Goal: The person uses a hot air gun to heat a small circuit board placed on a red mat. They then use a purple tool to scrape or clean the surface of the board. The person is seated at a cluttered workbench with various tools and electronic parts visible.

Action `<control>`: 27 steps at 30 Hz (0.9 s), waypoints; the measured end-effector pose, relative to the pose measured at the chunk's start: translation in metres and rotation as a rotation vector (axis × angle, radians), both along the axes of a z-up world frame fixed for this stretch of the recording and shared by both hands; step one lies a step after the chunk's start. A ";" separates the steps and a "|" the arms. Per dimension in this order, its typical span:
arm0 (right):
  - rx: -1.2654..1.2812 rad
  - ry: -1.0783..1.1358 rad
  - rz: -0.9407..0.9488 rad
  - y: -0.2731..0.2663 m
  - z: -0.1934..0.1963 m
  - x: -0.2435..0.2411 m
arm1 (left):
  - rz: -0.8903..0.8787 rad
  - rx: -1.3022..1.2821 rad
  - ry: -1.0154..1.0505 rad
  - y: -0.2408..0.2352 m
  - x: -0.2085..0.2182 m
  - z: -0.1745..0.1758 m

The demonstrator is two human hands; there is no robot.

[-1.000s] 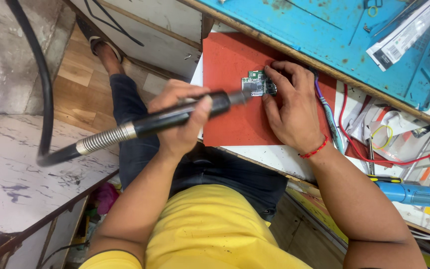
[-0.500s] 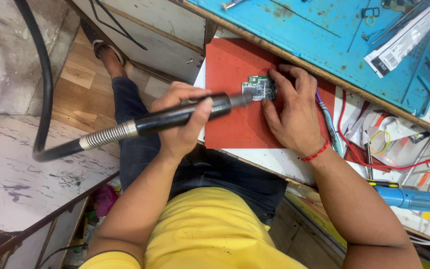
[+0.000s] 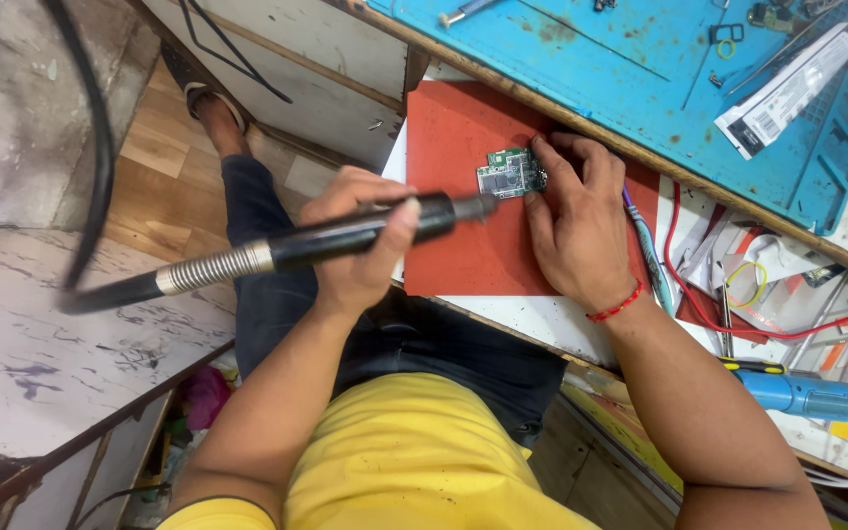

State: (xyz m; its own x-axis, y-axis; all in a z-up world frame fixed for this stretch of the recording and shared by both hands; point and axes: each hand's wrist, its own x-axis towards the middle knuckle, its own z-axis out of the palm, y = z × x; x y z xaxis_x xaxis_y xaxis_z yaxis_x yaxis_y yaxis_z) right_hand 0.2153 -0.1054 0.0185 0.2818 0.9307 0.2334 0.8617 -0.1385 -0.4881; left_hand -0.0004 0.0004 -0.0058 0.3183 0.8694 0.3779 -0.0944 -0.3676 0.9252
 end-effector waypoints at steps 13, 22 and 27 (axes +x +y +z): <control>-0.010 -0.016 0.011 0.001 -0.002 0.002 | 0.050 -0.104 -0.059 0.000 -0.002 -0.010; -0.001 0.028 0.008 0.000 0.000 0.004 | 0.029 -0.016 -0.078 0.000 0.000 -0.006; 0.002 0.007 0.004 0.001 -0.002 0.001 | 0.107 -0.104 -0.094 0.000 0.000 -0.003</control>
